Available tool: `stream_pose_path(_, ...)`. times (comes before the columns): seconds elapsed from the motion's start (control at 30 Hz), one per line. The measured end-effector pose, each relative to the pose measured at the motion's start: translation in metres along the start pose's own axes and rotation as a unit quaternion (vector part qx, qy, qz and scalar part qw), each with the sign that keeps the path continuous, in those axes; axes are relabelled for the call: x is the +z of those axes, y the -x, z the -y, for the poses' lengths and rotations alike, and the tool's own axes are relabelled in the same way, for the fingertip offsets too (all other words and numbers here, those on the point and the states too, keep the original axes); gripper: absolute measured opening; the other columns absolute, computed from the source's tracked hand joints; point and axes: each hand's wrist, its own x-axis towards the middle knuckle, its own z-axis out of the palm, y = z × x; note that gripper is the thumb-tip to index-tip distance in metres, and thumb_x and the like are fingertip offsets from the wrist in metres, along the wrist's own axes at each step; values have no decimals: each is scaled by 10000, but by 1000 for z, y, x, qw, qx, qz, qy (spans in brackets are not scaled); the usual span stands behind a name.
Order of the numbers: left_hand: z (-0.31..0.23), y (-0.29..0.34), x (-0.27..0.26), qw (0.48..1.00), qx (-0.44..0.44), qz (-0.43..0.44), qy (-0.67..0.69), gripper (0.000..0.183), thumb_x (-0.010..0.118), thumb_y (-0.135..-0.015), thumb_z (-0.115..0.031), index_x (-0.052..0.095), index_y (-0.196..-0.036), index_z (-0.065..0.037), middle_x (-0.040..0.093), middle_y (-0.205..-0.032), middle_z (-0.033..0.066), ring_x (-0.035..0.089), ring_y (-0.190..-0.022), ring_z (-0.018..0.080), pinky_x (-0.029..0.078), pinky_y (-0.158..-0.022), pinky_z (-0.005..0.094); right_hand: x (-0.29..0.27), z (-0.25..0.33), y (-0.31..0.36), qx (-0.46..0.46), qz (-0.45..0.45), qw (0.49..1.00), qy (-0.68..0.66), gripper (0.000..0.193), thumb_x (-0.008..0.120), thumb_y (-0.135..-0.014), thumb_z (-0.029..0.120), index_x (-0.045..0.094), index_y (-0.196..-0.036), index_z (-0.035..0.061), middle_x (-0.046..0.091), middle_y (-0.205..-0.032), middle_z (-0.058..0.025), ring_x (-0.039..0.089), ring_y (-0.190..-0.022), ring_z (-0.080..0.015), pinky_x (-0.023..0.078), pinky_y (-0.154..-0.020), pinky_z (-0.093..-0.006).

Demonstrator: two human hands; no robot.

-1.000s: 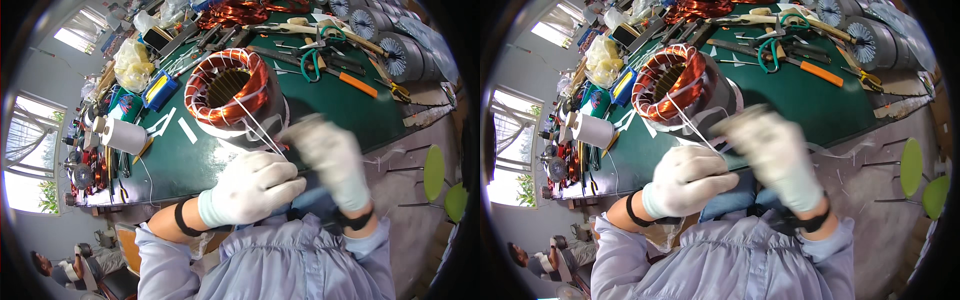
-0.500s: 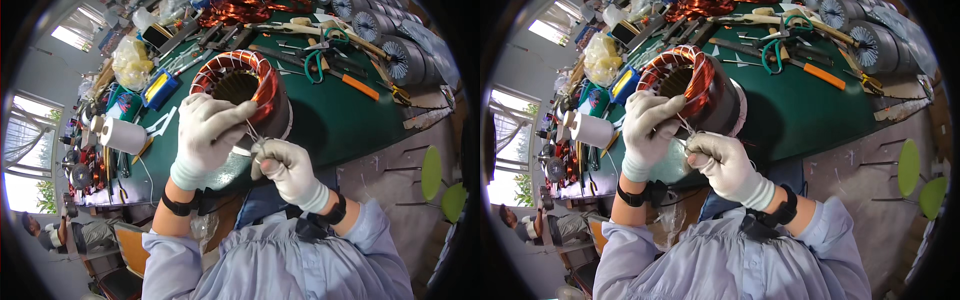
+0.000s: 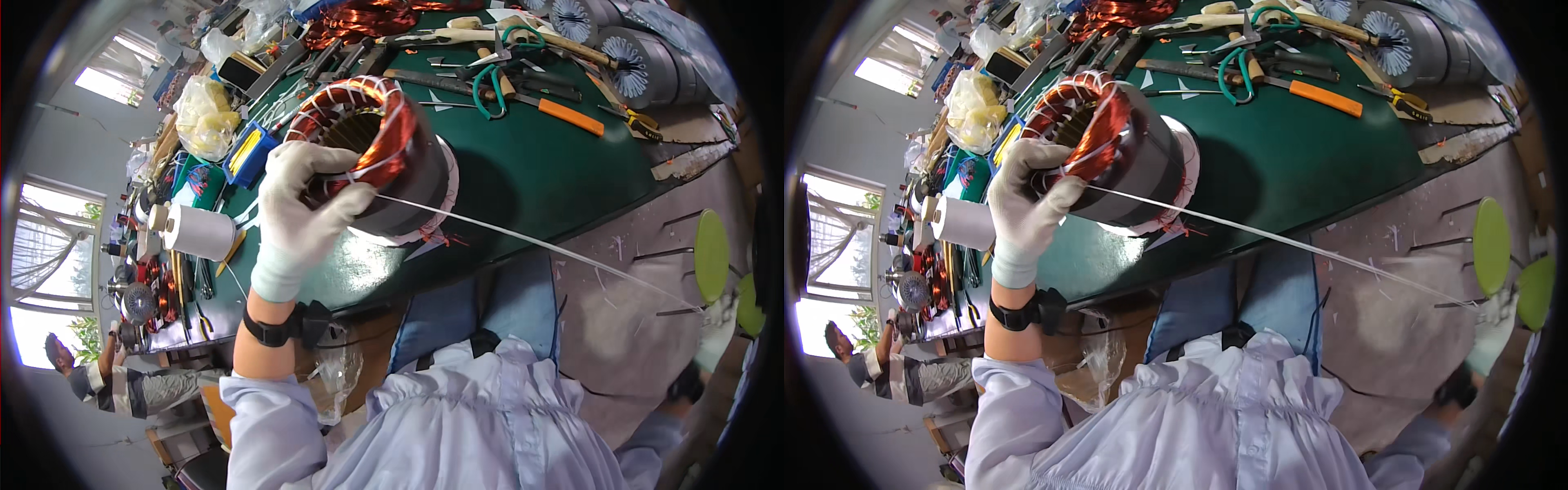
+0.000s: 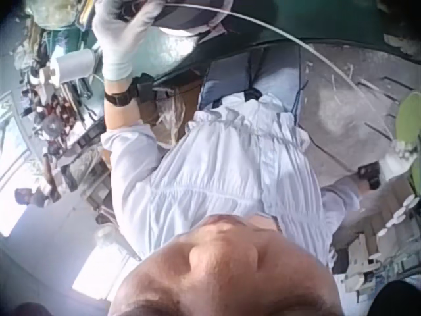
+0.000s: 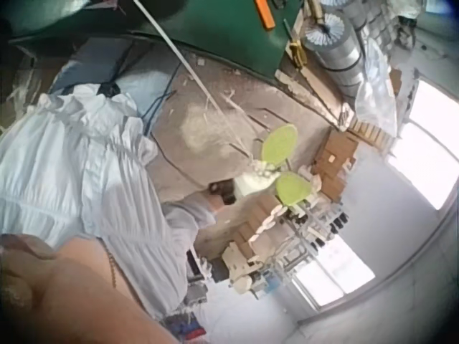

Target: Winding copper wire into a motor stator and securing it with ties and insulation.

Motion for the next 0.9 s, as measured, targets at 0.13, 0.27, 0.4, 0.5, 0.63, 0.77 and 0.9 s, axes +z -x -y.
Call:
stream_pose_path(0.13,-2,0,7,999,-36,-9,28,350,881,-716,-237,737,-966,-39,689,-944,72,613,-940,240,477,-892,357,239,-45,83,19,-62,996,59,357,493,-1095,193,566,-1423,74,581,-886,67,386,-553,13,309,-441,-159)
stream_pose_path(0.27,6,10,-3,999,-32,4,25,418,889,-727,-300,730,-1006,-33,685,-959,72,619,-954,231,492,-881,350,489,-31,226,233,455,847,146,430,541,-1059,211,542,-1432,-5,473,-824,95,410,-634,6,338,-543,-157)
stream_pose_path(0.4,8,-1,-13,996,-30,69,51,547,877,-746,-433,730,-1076,-22,707,-1025,99,635,-986,244,499,-921,358,558,-42,279,362,646,672,13,350,531,-1040,193,591,-1304,-27,533,-758,7,473,-609,-52,381,-541,-216)
stream_pose_path(0.5,-6,-15,-30,990,-13,121,72,436,695,-942,-386,713,-1122,11,689,-947,55,607,-872,157,483,-810,297,570,-38,278,487,553,675,-20,313,492,-1037,217,614,-1230,3,547,-711,19,437,-532,-40,302,-447,-199)
stream_pose_path(0.63,-20,-52,-40,967,-74,245,-15,414,526,-1077,-332,681,-1161,42,724,-1040,74,667,-974,131,513,-904,285,570,-39,280,510,515,678,-124,332,476,-1051,227,600,-1262,2,558,-700,0,392,-521,-47,291,-458,-203)
stream_pose_path(0.77,-27,-81,-43,957,-28,260,-126,281,588,-1014,-217,703,-1144,4,728,-975,51,654,-905,107,519,-852,281,565,-41,273,503,527,677,-106,330,461,-1064,224,592,-1266,-1,543,-692,-2,389,-525,-49,301,-474,-212)
stream_pose_path(0.9,-41,-90,-37,930,5,308,-201,249,599,-973,-171,706,-1107,9,719,-916,128,667,-830,185,528,-827,309,577,-41,275,413,542,731,-45,335,522,-1064,305,651,-1115,0,582,-698,-4,458,-530,-68,366,-486,-231)
